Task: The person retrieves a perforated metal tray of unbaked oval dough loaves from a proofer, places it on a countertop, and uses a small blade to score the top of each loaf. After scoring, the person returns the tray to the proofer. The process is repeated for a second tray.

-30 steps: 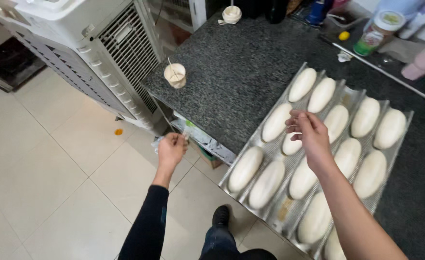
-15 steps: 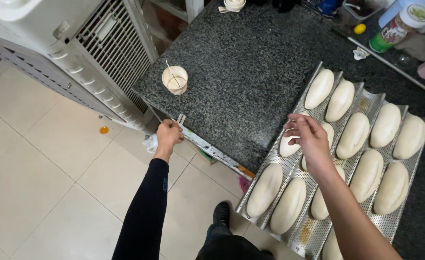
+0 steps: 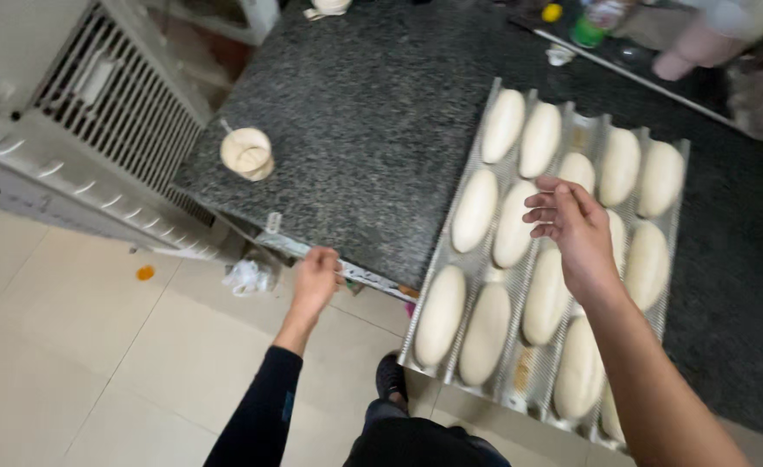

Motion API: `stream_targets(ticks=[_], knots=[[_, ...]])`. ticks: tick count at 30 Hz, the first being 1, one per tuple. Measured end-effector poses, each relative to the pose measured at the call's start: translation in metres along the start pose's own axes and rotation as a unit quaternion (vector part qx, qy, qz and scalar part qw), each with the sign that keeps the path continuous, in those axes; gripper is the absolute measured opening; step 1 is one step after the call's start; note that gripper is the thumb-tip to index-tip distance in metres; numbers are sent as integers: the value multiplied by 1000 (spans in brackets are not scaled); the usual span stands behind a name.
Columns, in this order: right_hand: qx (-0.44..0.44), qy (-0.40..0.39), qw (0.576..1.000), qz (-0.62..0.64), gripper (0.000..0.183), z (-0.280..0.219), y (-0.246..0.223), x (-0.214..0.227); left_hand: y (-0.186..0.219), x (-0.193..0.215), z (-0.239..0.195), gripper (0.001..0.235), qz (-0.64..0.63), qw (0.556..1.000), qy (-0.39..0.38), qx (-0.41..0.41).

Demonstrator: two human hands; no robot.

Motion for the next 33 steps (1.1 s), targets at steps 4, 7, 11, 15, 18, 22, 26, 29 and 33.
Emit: stream_targets(ticks=[4, 7, 11, 15, 18, 22, 26, 29, 33], knots=[[20, 64, 998, 5, 35, -41, -7, 64, 4, -72, -29, 36, 97, 991, -88, -12], [13, 124, 992, 9, 36, -85, 6, 124, -14, -103, -41, 41, 160, 983, -87, -8], [-67, 236, 969, -34, 45, -160, 56, 203, -36, -114, -38, 48, 161, 982, -85, -53], [-181, 270, 946, -20, 60, -213, 135, 250, -42, -112, -46, 56, 204, 976, -69, 36], [-270, 225, 935, 47, 73, -229, 193, 248, -30, -117, -38, 64, 216, 973, -81, -6], [-279, 128, 946, 104, 86, -230, 224, 216, -21, -119, -43, 69, 160, 983, -69, 59], [-282, 139, 943, 109, 91, -235, 209, 209, 11, -126, -75, 73, 104, 980, -92, 141], [-252, 123, 951, 129, 97, -242, 186, 205, 25, -127, -87, 80, 92, 973, -114, 176], [-210, 97, 954, 190, 107, -250, 173, 198, 26, -139, -89, 94, -9, 981, -177, 74]])
Point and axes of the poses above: each hand's wrist, its own z-axis towards the middle knuckle, its own x-axis out of the back of the hand, y = z × x, the point moved 7 cm from there along z, towards the middle knuckle, and after that the axes turned 10 degrees about -y, right-handed, at the moved point
